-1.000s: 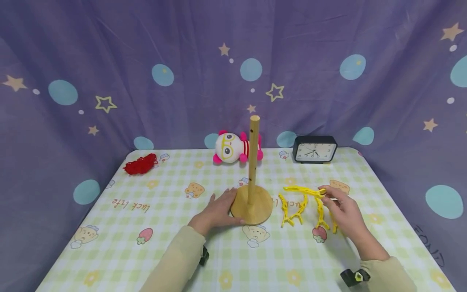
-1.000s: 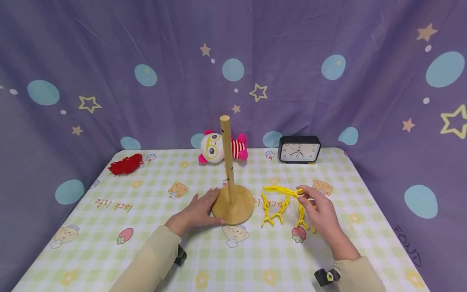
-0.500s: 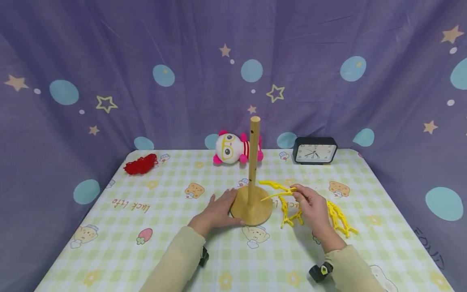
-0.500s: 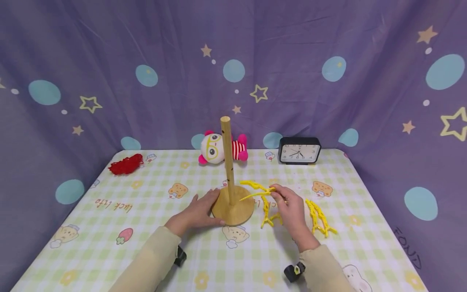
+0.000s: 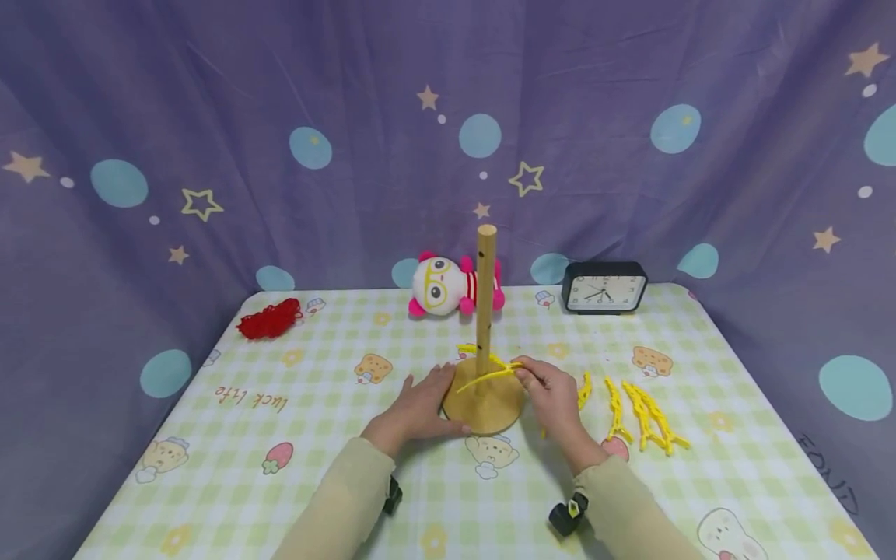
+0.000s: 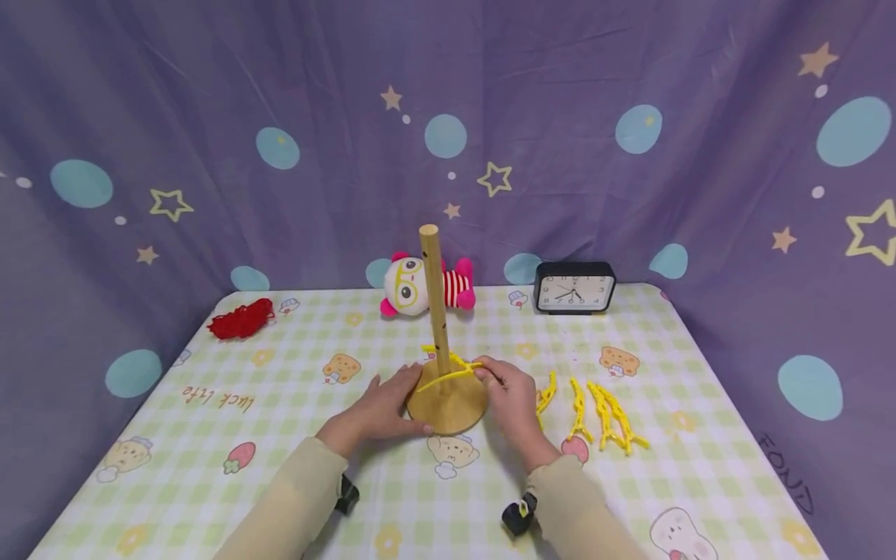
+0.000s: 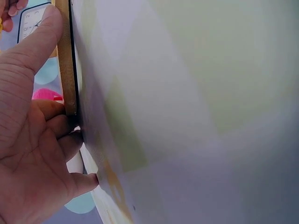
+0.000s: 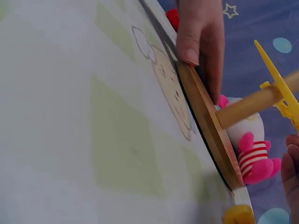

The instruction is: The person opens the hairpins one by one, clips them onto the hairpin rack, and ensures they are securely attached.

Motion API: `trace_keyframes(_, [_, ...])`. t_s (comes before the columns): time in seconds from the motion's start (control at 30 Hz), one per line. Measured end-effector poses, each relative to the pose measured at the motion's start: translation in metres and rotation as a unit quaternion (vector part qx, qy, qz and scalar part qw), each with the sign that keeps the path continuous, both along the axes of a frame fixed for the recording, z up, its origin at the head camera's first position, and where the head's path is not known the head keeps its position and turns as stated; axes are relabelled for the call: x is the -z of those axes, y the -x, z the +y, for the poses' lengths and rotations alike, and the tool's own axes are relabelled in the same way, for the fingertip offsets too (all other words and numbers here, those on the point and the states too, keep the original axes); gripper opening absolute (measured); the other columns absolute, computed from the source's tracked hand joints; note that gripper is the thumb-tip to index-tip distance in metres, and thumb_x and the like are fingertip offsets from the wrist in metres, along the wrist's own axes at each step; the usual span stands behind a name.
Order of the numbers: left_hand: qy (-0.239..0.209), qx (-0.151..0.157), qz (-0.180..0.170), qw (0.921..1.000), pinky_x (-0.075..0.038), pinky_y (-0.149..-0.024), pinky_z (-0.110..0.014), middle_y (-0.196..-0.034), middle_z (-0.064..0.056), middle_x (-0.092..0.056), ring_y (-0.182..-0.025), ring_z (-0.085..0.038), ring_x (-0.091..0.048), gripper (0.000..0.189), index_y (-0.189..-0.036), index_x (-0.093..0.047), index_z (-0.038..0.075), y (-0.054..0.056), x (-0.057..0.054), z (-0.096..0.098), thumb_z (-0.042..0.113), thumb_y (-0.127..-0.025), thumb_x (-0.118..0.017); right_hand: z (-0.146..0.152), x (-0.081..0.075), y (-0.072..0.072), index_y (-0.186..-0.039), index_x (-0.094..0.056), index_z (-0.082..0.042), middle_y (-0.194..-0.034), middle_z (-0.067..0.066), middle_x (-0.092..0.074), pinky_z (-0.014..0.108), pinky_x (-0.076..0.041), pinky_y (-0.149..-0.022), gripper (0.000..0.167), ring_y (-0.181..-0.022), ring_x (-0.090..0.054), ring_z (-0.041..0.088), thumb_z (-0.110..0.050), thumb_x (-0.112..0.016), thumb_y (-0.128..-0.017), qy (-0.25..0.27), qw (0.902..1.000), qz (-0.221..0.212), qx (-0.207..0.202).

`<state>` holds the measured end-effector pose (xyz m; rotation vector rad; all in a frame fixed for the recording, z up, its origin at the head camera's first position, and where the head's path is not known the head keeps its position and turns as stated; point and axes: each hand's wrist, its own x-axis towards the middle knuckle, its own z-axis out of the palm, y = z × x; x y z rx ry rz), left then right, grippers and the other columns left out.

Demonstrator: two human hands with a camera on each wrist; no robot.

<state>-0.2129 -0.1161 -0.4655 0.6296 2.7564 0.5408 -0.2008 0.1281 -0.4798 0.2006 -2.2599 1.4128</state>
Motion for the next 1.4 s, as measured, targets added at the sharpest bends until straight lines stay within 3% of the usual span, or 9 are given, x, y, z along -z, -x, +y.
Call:
trace_keyframes(0.13, [-0.003,0.000,0.000,1.0000,-0.007,-0.116,-0.059,-0.160,-0.010,-0.024,-0.147,-0.029,-0.019,0.109,-0.156,-0.020,0.009,-0.001,-0.001,0.001,0.062,-0.076,-0.073,-0.003,0.003,-0.001,-0.101,-0.078,-0.010,-0.096,0.004,-0.075,0.020,-0.050,-0.065,0.016,-0.077,-0.063,0.009,-0.012,-0.074,-0.085,0.004,0.9999,-0.004,-0.015])
trace_keyframes(0.33, [0.004,0.002,0.000,1.0000,-0.007,-0.117,-0.058,-0.160,-0.010,-0.024,-0.147,-0.028,-0.019,0.110,-0.157,-0.019,0.011,0.000,0.001,0.001,0.064,-0.076,-0.072,0.003,0.001,-0.003,-0.111,-0.074,-0.009,-0.103,0.006,-0.073,0.025,-0.054,-0.074,0.021,-0.088,-0.064,0.016,-0.011,-0.069,-0.091,0.007,0.9941,-0.083,-0.069])
trace_keyframes(0.5, [0.010,-0.001,0.004,0.9999,-0.007,-0.116,-0.059,-0.160,-0.007,-0.023,-0.147,-0.027,-0.018,0.109,-0.157,-0.018,0.017,0.002,0.003,-0.001,0.066,-0.075,-0.071,0.011,-0.001,-0.002,-0.129,-0.063,-0.008,-0.110,0.008,-0.069,0.028,-0.055,-0.076,0.037,-0.091,-0.061,0.020,-0.014,-0.067,-0.093,-0.004,0.9858,-0.115,-0.122])
trace_keyframes(0.6, [0.006,0.000,0.002,1.0000,-0.007,-0.116,-0.059,-0.160,-0.007,-0.023,-0.147,-0.028,-0.017,0.109,-0.157,-0.018,0.017,0.001,0.003,-0.001,0.065,-0.075,-0.072,0.018,-0.003,-0.003,-0.136,-0.057,-0.008,-0.118,0.008,-0.066,0.029,-0.055,-0.078,0.047,-0.094,-0.061,0.020,-0.021,-0.068,-0.093,-0.016,0.9823,-0.131,-0.133])
trace_keyframes(0.83, [0.000,0.001,0.000,1.0000,-0.006,-0.116,-0.059,-0.160,-0.008,-0.023,-0.147,-0.028,-0.017,0.110,-0.157,-0.018,0.015,0.001,0.002,0.000,0.065,-0.075,-0.072,0.054,-0.016,-0.015,-0.129,-0.064,-0.012,-0.121,0.007,-0.065,0.034,-0.054,-0.077,0.040,-0.094,-0.060,0.018,-0.029,-0.068,-0.093,-0.089,0.9776,-0.174,-0.077])
trace_keyframes(0.97, [0.003,0.000,0.004,1.0000,-0.006,-0.116,-0.059,-0.160,-0.008,-0.023,-0.147,-0.027,-0.018,0.111,-0.158,-0.017,0.016,0.002,0.003,0.001,0.066,-0.074,-0.072,0.086,-0.024,-0.024,-0.128,-0.064,-0.012,-0.118,0.009,-0.065,0.034,-0.053,-0.076,0.037,-0.093,-0.060,0.019,-0.026,-0.067,-0.094,-0.135,0.9760,-0.166,-0.041])
trace_keyframes(1.13, [0.002,-0.004,0.000,1.0000,-0.005,-0.117,-0.058,-0.160,-0.006,-0.023,-0.147,-0.026,-0.017,0.111,-0.158,-0.016,0.019,0.001,0.003,0.001,0.066,-0.074,-0.072,0.126,-0.031,-0.039,-0.129,-0.062,-0.008,-0.112,0.014,-0.066,0.028,-0.049,-0.055,0.038,-0.077,-0.058,0.018,-0.023,-0.067,-0.094,-0.166,0.9717,-0.167,-0.011])
trace_keyframes(1.23, [0.002,-0.006,-0.001,1.0000,-0.005,-0.117,-0.058,-0.160,-0.006,-0.023,-0.147,-0.026,-0.017,0.111,-0.158,-0.017,0.018,0.001,0.003,0.000,0.065,-0.074,-0.073,0.147,-0.032,-0.047,-0.128,-0.060,-0.005,-0.114,0.018,-0.064,0.028,-0.043,-0.048,0.041,-0.070,-0.054,0.018,-0.022,-0.068,-0.092,-0.194,0.9633,-0.185,0.006])
trace_keyframes(1.4, [0.008,-0.007,-0.002,0.9999,-0.004,-0.117,-0.057,-0.161,-0.005,-0.022,-0.148,-0.025,-0.017,0.111,-0.158,-0.016,0.019,0.001,0.004,0.001,0.066,-0.074,-0.072,0.173,-0.028,-0.056,-0.126,-0.057,0.002,-0.116,0.022,-0.061,0.030,-0.042,-0.054,0.053,-0.071,-0.052,0.018,-0.026,-0.075,-0.085,-0.253,0.9380,-0.235,0.024])
